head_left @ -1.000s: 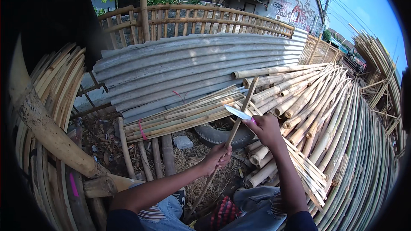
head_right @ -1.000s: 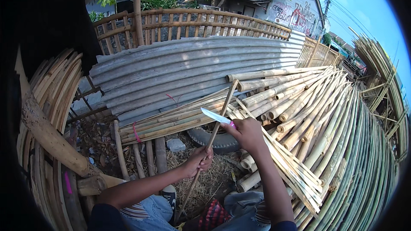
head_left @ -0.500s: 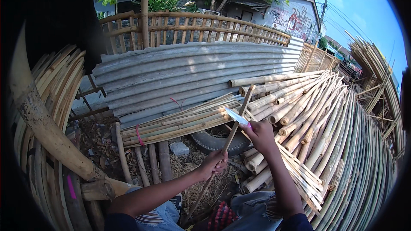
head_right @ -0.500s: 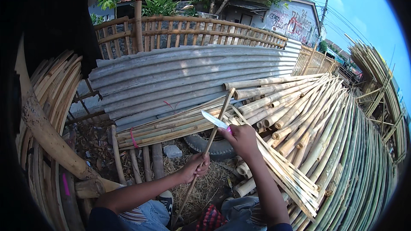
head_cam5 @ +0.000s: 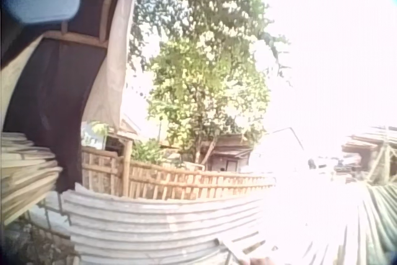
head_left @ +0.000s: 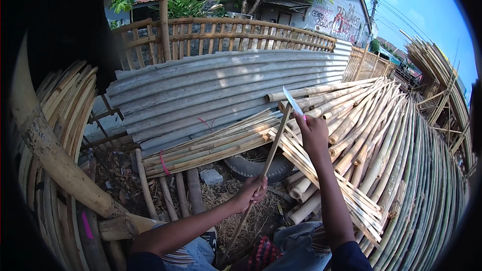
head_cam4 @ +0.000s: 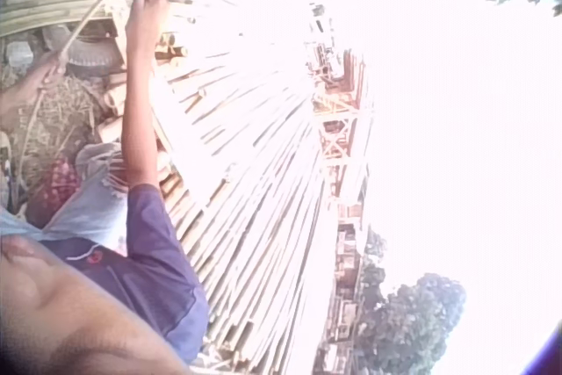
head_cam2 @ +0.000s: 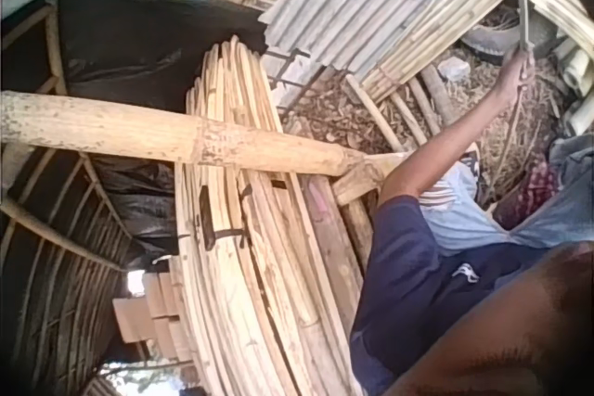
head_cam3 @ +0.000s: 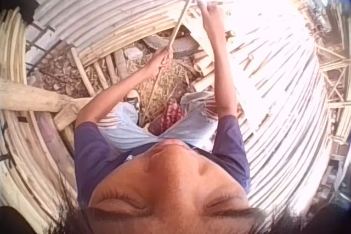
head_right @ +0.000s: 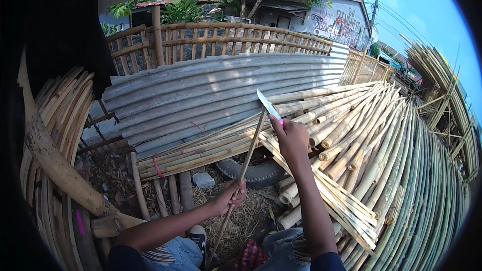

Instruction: The person is carving a strip of bamboo using a knife.

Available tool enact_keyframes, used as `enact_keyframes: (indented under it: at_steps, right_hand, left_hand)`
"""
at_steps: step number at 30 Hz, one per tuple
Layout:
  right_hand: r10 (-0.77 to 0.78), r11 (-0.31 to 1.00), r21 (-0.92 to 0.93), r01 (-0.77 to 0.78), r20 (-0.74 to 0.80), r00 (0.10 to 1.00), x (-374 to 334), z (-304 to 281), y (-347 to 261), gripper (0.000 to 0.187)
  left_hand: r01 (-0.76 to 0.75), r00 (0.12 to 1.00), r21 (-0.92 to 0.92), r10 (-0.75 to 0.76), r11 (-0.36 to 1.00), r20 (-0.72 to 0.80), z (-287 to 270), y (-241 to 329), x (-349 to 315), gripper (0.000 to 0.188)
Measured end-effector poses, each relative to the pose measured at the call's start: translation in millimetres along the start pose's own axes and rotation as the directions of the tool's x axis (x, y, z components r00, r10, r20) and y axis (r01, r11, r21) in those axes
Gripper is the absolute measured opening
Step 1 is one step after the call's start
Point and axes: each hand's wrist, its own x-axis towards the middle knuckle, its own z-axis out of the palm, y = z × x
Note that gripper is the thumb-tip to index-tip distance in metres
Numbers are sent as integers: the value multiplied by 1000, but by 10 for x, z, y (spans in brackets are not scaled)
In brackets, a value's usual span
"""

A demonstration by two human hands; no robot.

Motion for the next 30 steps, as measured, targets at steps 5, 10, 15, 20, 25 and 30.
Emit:
enact_keyframes:
  at_steps: [5, 10, 15, 20, 25, 30]
  right_hand:
    - [-277, 958, -61, 280, 50, 959, -419, 262, 95, 55]
    - [71, 996, 65, -68, -53, 996, 45, 28, 122, 57]
    - [93, 995, 32, -96, 101, 991, -342, 499, 312, 57]
    - [230, 768, 627, -126, -88, 969, -214, 268, 822, 56]
    - [-426, 870, 271, 411, -2, 905, -495, 43, 402, 47]
    - [-587, 805, 78, 588, 249, 771, -622, 137, 195, 49]
  left_hand:
    - [27, 999, 10, -26, 1000, -42, -7, -64, -49, 35]
    - [68, 997, 3, -68, 998, 43, 170, -84, -68, 35]
    - [100, 992, -44, -96, 994, 83, 184, -95, -133, 32]
    - [98, 989, -64, -90, 993, 113, 212, -3, -118, 30]
    - [75, 987, -93, -61, 993, 147, 26, 28, -146, 32]
    - [83, 992, -49, -78, 995, 102, 125, 94, -172, 34]
